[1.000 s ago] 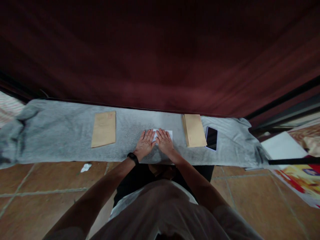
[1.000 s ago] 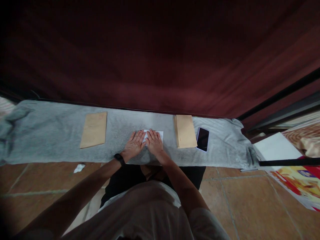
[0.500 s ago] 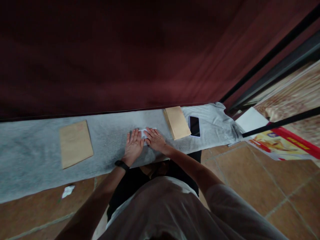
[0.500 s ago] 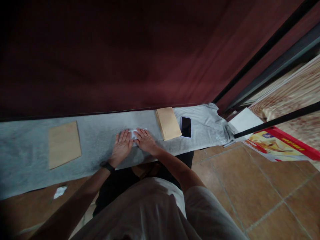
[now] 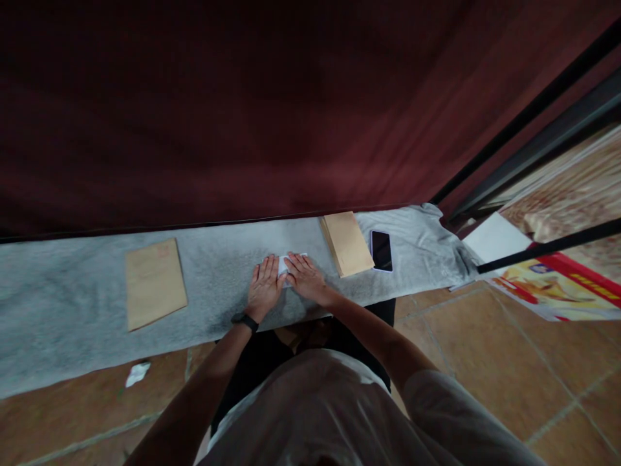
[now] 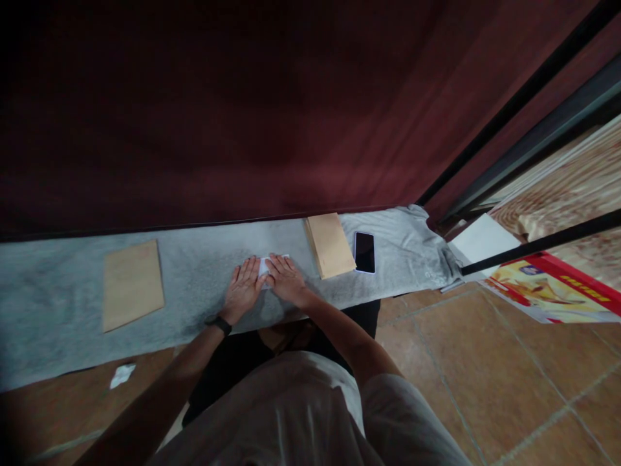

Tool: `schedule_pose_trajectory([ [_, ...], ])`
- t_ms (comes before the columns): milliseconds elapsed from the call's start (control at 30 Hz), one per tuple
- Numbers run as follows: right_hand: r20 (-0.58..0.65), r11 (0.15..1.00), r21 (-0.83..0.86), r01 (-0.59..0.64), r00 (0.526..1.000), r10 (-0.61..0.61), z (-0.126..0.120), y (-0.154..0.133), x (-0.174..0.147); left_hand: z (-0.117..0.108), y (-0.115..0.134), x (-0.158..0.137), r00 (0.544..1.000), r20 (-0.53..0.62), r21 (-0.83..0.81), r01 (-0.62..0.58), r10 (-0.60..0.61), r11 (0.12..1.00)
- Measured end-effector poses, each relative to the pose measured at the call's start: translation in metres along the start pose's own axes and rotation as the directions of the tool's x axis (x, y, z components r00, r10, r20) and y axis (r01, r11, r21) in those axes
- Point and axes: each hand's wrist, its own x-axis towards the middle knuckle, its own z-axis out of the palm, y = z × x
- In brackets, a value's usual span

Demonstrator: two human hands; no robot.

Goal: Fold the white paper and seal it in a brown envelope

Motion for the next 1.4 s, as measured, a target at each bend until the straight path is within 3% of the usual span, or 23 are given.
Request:
schedule_pose_trajectory([
  [433, -0.052, 0.980, -0.008, -0.197, 0.979, 0.197, 0.000, 0.008, -0.037, -0.010, -0.008, -0.013, 0.982, -0.049, -0.041, 0.182, -0.184, 0.982],
  [633, -0.093, 0.976, -0.024, -0.215, 0.973, 0.212, 0.000, 0.005, -0.041, -0.012, -0.004, -0.020, 0.940, -0.105, -0.279, 0.285, -0.324, 0.917],
  [733, -0.094, 0.977, -0.039, -0.212, 0.974, 0.208, -0.001, 0.004, -0.041, -0.013, 0.001, -0.015, 0.911, -0.033, -0.508, 0.338, -0.411, 0.792],
  [867, -0.099, 0.979, -0.045, -0.201, 0.976, 0.196, -0.002, 0.004, -0.041, -0.016, 0.004, 0.000, 0.758, 0.181, -0.787, 0.494, -0.627, 0.370],
  [900, -0.102, 0.980, -0.041, -0.197, 0.976, 0.192, -0.002, 0.004, -0.041, -0.018, 0.004, 0.003, 0.721, 0.209, -0.809, 0.507, -0.661, 0.297],
  [967, -0.105, 0.981, -0.027, -0.192, 0.977, 0.188, -0.004, 0.003, -0.043, -0.021, 0.003, 0.006, 0.688, 0.224, -0.824, 0.512, -0.691, 0.243],
  [1200, -0.049, 0.993, 0.089, -0.078, 0.995, 0.083, -0.023, -0.015, -0.045, -0.044, 0.013, 0.003, 0.728, 0.248, -0.880, 0.445, -0.639, 0.166],
  [1267, -0.062, 0.969, 0.211, -0.128, 0.988, 0.144, -0.026, -0.024, -0.039, -0.054, 0.021, 0.007, 0.756, 0.263, -0.911, 0.399, -0.600, 0.104],
  [1333, -0.084, 0.846, 0.469, -0.253, 0.941, 0.328, -0.027, -0.033, -0.030, -0.063, 0.029, 0.011, 0.787, 0.271, -0.938, 0.345, -0.554, 0.031],
  [1400, -0.055, 0.636, 0.706, -0.312, 0.871, 0.488, -0.026, -0.040, -0.019, -0.068, 0.033, 0.013, 0.791, 0.266, -0.948, 0.319, -0.551, 0.000],
])
